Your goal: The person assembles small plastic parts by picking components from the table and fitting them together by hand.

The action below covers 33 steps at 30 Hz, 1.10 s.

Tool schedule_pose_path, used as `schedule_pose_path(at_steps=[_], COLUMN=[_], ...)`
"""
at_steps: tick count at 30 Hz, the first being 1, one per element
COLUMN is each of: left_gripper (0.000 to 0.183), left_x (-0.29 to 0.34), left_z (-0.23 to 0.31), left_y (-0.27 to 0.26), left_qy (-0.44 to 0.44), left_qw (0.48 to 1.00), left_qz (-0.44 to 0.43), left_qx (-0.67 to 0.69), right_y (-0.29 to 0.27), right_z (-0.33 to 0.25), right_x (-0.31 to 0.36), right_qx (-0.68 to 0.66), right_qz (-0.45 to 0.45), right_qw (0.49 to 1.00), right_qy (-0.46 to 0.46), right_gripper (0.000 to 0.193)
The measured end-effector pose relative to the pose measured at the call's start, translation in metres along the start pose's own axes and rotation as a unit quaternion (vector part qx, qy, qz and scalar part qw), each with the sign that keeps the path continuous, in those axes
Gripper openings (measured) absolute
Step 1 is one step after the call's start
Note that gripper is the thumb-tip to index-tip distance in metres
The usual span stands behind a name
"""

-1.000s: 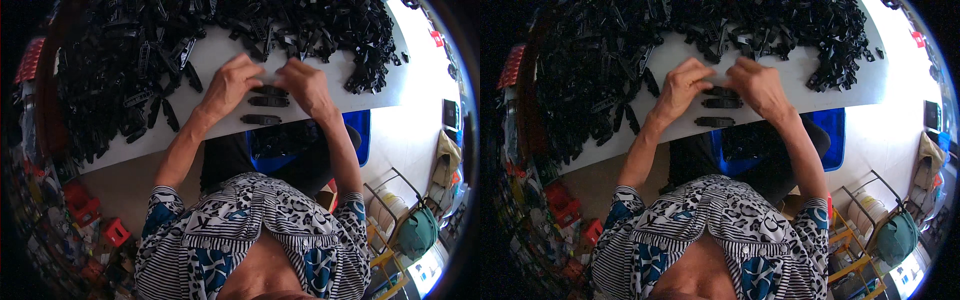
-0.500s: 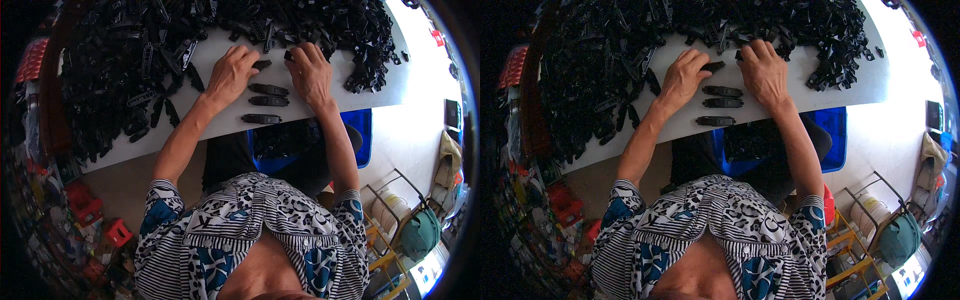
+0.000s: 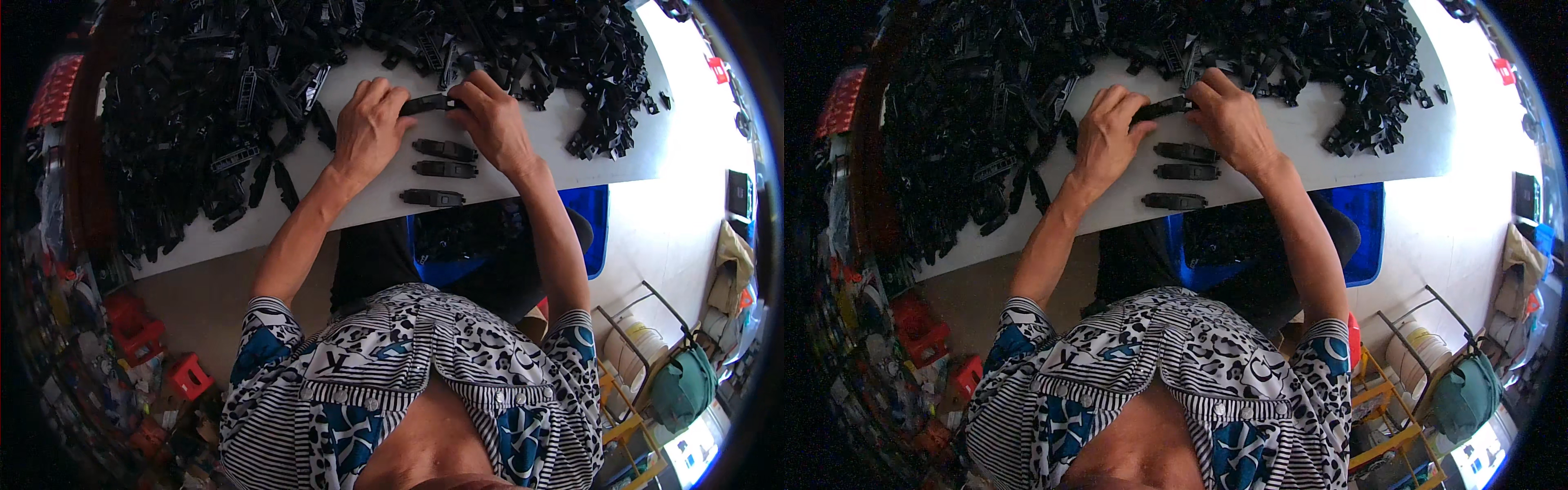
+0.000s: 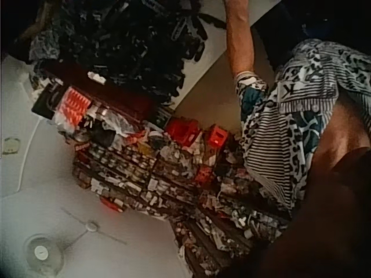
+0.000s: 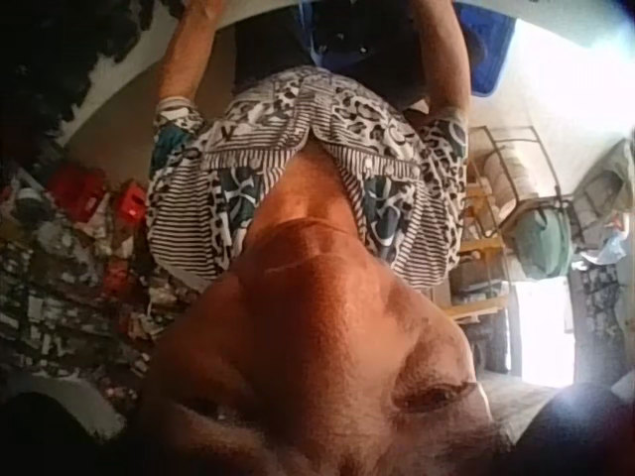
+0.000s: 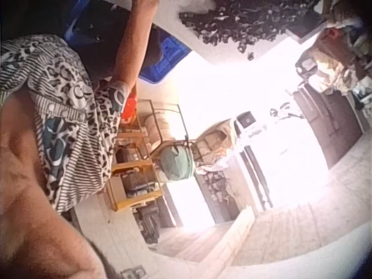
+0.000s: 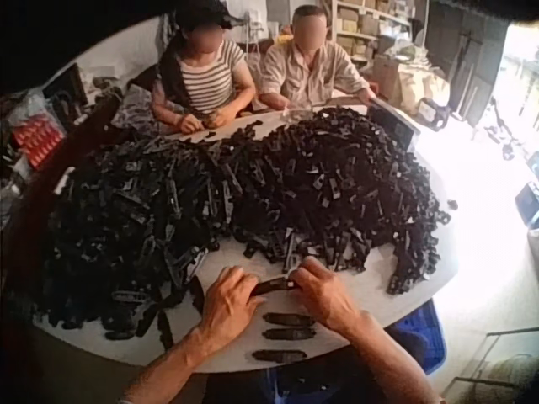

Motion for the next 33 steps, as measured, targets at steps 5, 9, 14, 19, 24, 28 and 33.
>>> schedule_pose_path(at_steps=[5, 9, 14, 19, 24, 28, 33], left_gripper=[0.026, 0.024, 0.025, 0.028, 0.019, 0.022, 0.031], left_x=[0.004, 0.003, 0.006, 0.003, -0.003, -0.030, -0.041], left_z=[0.000, -0.001, 0.001, 0.010, 0.011, 0.020, 0.035], left_y=[0.006, 0.005, 0.004, 0.008, 0.002, 0.009, 0.035], left_qy=[0.022, 0.009, 0.032, 0.072, 0.057, 0.012, 0.042], left_qw=[0.999, 0.995, 0.995, 0.992, 0.986, 0.995, 0.999], left_qz=[-0.010, -0.005, -0.007, -0.027, -0.118, -0.025, 0.010], left_qx=[0.046, 0.100, 0.089, 0.103, 0.104, 0.097, 0.002], right_y=[0.009, 0.003, 0.005, 0.017, 0.008, -0.024, -0.015], right_z=[-0.004, -0.006, -0.016, -0.018, -0.012, 0.026, 0.038], right_x=[-0.008, -0.006, -0.004, -0.001, 0.002, -0.019, -0.019], right_qx=[0.037, 0.044, 0.035, -0.026, -0.041, 0.196, 0.253], right_qz=[-0.073, -0.091, -0.101, -0.112, -0.140, 0.010, -0.022], right_qw=[0.996, 0.994, 0.991, 0.989, 0.987, 0.980, 0.967], right_qy=[-0.036, -0.052, -0.084, -0.092, -0.066, 0.026, -0.019], right_gripper=[0.022, 0.023, 0.018, 0.018, 0.019, 0.019, 0.017])
Point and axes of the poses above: each hand's wrist, its own x-axis away from the middle knuckle, its own y-axis out of the palm, z = x × y, the point moved 7 cm from there along -x, towards the middle knuckle, and after that the axes turned 10 degrees about -y, right-handed, at the moved point
